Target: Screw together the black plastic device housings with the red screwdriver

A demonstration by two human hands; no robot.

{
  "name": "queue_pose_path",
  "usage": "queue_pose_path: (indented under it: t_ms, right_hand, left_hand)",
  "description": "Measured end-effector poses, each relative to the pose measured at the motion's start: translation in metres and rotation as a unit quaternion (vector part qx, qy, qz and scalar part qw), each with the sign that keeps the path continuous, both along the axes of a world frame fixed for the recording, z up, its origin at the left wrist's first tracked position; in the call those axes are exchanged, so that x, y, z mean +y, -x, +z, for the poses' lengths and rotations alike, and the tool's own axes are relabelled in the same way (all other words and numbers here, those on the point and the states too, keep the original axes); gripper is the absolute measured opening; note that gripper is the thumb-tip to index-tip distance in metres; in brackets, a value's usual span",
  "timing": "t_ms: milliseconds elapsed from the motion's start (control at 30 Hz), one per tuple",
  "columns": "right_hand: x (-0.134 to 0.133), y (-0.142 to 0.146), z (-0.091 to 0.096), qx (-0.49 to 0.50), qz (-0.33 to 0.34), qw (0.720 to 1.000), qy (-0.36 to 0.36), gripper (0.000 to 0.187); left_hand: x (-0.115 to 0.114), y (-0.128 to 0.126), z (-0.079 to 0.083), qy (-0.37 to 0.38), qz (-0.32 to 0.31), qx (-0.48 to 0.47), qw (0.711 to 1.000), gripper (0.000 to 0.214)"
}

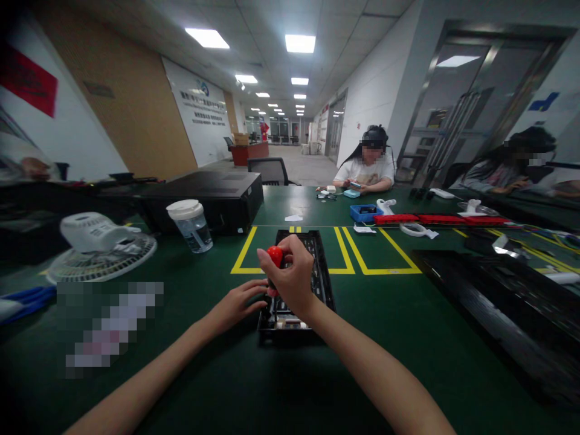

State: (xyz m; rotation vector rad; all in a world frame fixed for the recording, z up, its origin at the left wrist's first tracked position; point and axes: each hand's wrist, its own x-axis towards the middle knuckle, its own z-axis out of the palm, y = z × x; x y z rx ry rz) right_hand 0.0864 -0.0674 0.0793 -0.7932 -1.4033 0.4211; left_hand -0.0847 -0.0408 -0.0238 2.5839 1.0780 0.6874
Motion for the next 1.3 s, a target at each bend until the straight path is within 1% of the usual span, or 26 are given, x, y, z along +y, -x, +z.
queue_pose_path:
  t_ms: [133, 300, 433, 667, 833, 1033, 1100, 1233, 1300]
  right_hand:
    - [-0.001, 0.001, -0.001, 0.023, -0.006, 1.000, 0.006, 0.022]
    - [-0.001, 0.001, -0.002, 0.038, 0.008, 0.999, 0.030, 0.020]
    - [-0.004, 0.004, -0.002, 0.065, 0.053, 0.996, 0.037, 0.017]
    - [-0.003, 0.006, -0.001, 0.103, 0.104, 0.987, 0.068, 0.022]
    - [0.003, 0.007, -0.001, 0.154, 0.165, 0.970, 0.093, 0.024]
    - [0.008, 0.007, -0.003, 0.205, 0.231, 0.946, 0.101, 0.017]
    - [0.008, 0.007, -0.004, 0.208, 0.247, 0.940, 0.110, 0.021]
    - [0.010, 0.005, -0.005, 0.184, 0.281, 0.933, 0.128, 0.039]
    - [0.012, 0.004, -0.006, 0.176, 0.307, 0.925, 0.135, 0.042]
  left_hand:
    - [0.001, 0.000, -0.001, 0.001, -0.001, 0.004, 1.000, 0.027]
    - [0.000, 0.000, 0.000, 0.003, -0.001, 0.003, 1.000, 0.027]
    - [0.000, 0.001, 0.000, 0.003, -0.001, 0.003, 1.000, 0.027]
    - [0.000, 0.001, 0.001, -0.007, -0.006, -0.003, 1.000, 0.027]
    - [0.000, 0.001, 0.000, -0.005, -0.003, 0.003, 1.000, 0.028]
    - [0.000, 0.001, -0.001, -0.005, -0.003, -0.001, 1.000, 0.029]
    - [0.000, 0.001, 0.000, -0.004, -0.003, -0.003, 1.000, 0.029]
    - [0.000, 0.001, 0.000, 0.000, -0.003, -0.001, 1.000, 0.028]
    - [0.000, 0.001, 0.000, 0.000, -0.003, 0.000, 1.000, 0.028]
